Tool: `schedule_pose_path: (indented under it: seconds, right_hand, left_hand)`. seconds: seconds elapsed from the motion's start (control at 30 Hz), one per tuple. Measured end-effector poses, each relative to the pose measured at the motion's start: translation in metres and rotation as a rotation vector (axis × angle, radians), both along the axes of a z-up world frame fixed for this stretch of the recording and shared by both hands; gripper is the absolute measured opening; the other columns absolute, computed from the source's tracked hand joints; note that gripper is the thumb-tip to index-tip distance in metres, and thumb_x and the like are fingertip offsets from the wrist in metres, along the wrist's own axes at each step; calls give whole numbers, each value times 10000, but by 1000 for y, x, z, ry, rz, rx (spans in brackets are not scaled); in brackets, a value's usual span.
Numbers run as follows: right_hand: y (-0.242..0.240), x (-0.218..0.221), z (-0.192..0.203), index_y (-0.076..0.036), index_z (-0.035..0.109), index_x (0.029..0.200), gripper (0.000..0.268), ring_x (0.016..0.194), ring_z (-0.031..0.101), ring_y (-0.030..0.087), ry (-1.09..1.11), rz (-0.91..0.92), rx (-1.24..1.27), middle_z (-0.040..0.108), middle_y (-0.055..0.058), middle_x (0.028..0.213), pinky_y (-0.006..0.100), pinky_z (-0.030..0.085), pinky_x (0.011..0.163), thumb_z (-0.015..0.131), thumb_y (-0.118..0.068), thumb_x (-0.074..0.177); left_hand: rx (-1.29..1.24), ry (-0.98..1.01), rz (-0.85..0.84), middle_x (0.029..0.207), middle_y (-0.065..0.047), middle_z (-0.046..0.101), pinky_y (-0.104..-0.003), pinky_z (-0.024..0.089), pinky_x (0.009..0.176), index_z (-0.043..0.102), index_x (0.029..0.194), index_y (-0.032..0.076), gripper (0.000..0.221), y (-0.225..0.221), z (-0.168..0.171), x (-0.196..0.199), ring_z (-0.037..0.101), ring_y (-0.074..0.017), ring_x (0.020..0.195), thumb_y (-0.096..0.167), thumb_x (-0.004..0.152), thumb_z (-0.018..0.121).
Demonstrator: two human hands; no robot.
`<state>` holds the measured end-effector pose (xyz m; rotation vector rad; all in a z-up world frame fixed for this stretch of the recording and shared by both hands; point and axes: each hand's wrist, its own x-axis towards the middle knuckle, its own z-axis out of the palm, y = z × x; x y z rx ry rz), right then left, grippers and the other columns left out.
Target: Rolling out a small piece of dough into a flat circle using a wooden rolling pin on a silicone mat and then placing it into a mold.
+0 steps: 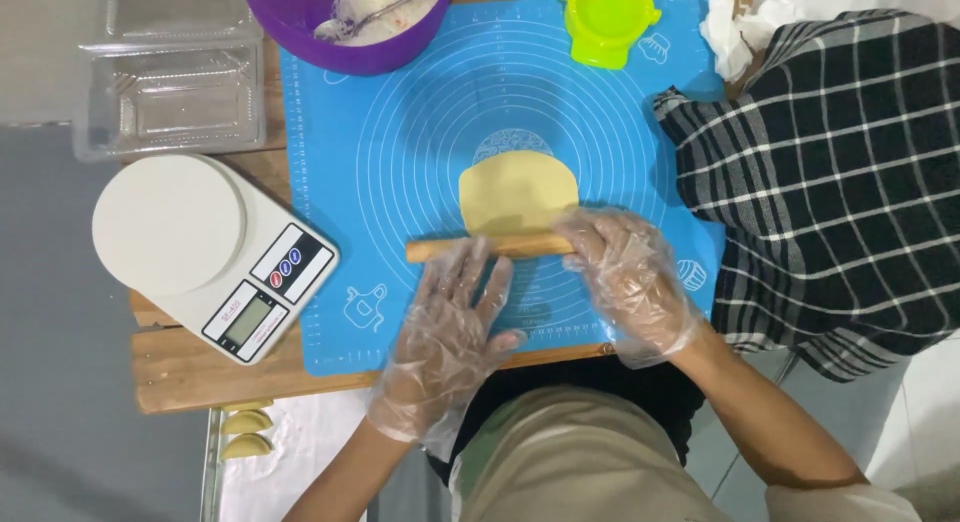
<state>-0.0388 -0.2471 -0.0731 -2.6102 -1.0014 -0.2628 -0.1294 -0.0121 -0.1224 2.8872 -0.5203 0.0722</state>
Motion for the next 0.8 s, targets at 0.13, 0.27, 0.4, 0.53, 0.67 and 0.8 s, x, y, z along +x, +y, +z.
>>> schedule_pose_path:
  seconds: [0.13,0.27,0.4,0.53,0.67,0.8]
  right_hand:
    - [-4,-7,-10,-107,442,1509,637,1480,362,312,-26,-25,70,454,147,1546,466,244,1229,355,-543,1053]
    - [0,1,-13,-15,255,1600,777,1539,162,344,68,-120,-158,247,204,1666,489,53,1250,241,-572,1058]
    - [10,29,-2,-33,223,1615,703,1517,193,417,200,-171,-178,232,243,1654,594,68,1225,383,-397,1035]
    - [11,63,-15,-153,163,1650,664,1528,133,383,55,-135,-76,204,178,1679,621,40,1206,214,-507,1091]
    - [17,86,-16,-61,72,1651,665,1574,18,393,-27,-306,-476,37,140,1715,542,3,1290,57,-409,1084]
    - [24,96,-9,-59,95,1663,682,1576,0,458,6,-346,-305,26,266,1690,637,-14,1286,135,-453,1108]
  left_hand:
    - [-39,87,54,1729,-85,131,-511,67,1242,133,1664,183,905,0,16,12,118,-289,1574,771,977,160]
    - [55,76,119,1716,-113,162,-545,73,1246,174,1653,186,860,3,8,38,136,-319,1568,711,981,280]
    - [-45,68,117,1734,-69,122,-493,15,1262,177,1655,227,815,7,17,68,104,-303,1583,712,1003,128]
    - [40,53,92,1724,-76,162,-495,31,1279,192,1652,213,753,14,9,97,141,-308,1584,641,1037,125]
    - [10,-130,108,1711,-72,224,-462,102,1300,226,1648,174,652,15,2,122,183,-270,1586,542,1111,183]
    - [-99,-100,99,1643,-153,319,-512,180,1250,349,1585,106,645,18,10,141,270,-338,1526,516,1104,222]
